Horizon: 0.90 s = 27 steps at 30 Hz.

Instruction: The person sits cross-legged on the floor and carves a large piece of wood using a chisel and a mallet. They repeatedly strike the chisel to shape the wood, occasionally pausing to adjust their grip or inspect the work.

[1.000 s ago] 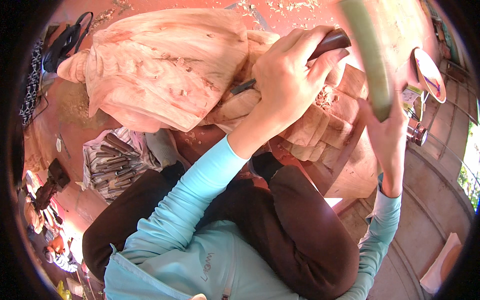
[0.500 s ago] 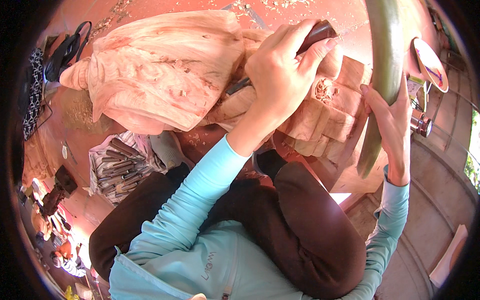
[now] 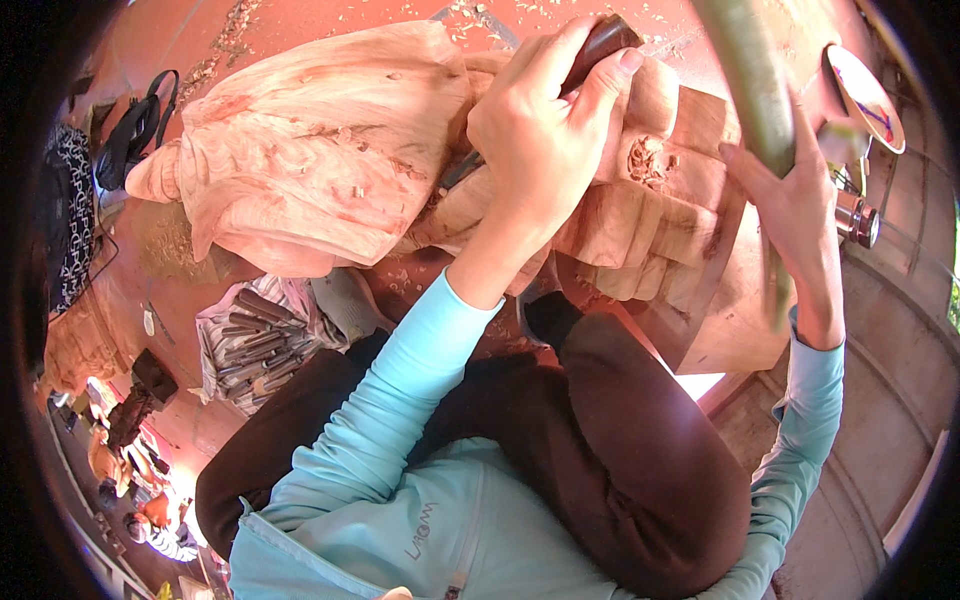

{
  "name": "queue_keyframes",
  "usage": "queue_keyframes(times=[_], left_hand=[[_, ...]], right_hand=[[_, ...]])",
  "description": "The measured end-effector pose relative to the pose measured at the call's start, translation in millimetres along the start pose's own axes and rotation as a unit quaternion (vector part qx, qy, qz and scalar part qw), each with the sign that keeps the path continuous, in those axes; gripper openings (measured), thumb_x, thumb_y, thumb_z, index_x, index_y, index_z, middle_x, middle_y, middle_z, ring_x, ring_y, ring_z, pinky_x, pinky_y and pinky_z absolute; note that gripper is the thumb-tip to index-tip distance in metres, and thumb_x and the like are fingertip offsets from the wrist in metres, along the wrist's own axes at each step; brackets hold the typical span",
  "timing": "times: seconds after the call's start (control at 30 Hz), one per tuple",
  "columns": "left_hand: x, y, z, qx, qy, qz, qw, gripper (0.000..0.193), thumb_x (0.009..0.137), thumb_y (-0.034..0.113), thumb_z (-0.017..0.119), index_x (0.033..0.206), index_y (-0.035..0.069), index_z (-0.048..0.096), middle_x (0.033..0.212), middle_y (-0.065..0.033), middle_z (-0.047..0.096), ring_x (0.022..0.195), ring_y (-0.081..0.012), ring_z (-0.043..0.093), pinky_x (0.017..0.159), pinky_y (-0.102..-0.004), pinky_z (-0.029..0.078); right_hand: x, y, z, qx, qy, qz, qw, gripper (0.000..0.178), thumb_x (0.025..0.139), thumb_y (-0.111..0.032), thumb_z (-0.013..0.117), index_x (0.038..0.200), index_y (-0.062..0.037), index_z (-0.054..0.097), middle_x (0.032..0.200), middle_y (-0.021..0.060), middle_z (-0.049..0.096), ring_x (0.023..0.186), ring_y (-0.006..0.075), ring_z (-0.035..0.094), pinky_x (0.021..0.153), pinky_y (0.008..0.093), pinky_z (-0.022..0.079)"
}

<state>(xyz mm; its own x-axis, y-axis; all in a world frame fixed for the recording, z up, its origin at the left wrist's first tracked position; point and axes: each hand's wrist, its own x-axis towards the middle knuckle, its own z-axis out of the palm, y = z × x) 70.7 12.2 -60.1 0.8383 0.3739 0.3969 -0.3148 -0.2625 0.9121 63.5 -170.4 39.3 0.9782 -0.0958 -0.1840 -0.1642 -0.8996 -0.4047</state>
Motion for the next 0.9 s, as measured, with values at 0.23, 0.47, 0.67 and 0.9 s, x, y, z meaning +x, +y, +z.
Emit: queue_keyframes(times=[0.23, 0.47, 0.67, 0.9], left_hand=[[1.3, 4.4, -5.4, 0.008, 0.009, 0.001, 1.0, 0.024, 0.079, 0.021, 0.07, 0.096, 0.007, 0.064, 0.071, -0.0062, 0.06, 0.063, -0.0249, 0.059, 0.055, -0.0361, 0.045], [-0.2, 2.2, -4.1, 0.029, 0.013, 0.007, 0.999, 0.026, 0.078, 0.022, 0.07, 0.097, 0.006, 0.064, 0.07, -0.0062, 0.059, 0.063, -0.0246, 0.059, 0.055, -0.0355, 0.045], [1.3, 3.6, -5.8, 0.034, 0.017, 0.043, 0.998, 0.032, 0.079, 0.022, 0.07, 0.103, 0.003, 0.062, 0.069, -0.0074, 0.058, 0.061, -0.0251, 0.058, 0.055, -0.0357, 0.045], [-13.1, 29.0, -94.8, -0.216, -0.005, 0.0, 0.976, 0.047, 0.089, 0.018, 0.061, 0.124, -0.01, 0.046, 0.112, -0.0166, 0.062, 0.083, -0.0167, 0.063, 0.077, -0.0279, 0.05]], right_hand=[[4.0, 7.4, 5.3, -0.034, 0.009, -0.107, 0.994, 0.067, 0.077, -0.02, 0.069, 0.138, -0.0099, 0.041, 0.087, 0.0061, 0.064, 0.075, 0.0137, 0.061, 0.071, 0.028, 0.049], [2.2, 2.2, -0.6, -0.055, -0.05, -0.108, 0.991, 0.07, 0.077, -0.021, 0.069, 0.14, -0.0127, 0.039, 0.111, 0.0134, 0.064, 0.101, 0.0228, 0.062, 0.087, 0.0329, 0.046], [-3.8, 2.8, 7.8, -0.013, 0.009, -0.137, 0.99, 0.068, 0.074, -0.004, 0.067, 0.137, -0.0121, 0.044, 0.12, 0.0144, 0.06, 0.109, 0.0213, 0.059, 0.092, 0.0321, 0.045], [-11.9, 7.8, 8.7, -0.007, -0.004, -0.105, 0.994, 0.061, 0.076, -0.006, 0.068, 0.133, -0.0039, 0.046, 0.096, 0.0082, 0.063, 0.081, 0.0132, 0.061, 0.073, 0.0277, 0.049]])
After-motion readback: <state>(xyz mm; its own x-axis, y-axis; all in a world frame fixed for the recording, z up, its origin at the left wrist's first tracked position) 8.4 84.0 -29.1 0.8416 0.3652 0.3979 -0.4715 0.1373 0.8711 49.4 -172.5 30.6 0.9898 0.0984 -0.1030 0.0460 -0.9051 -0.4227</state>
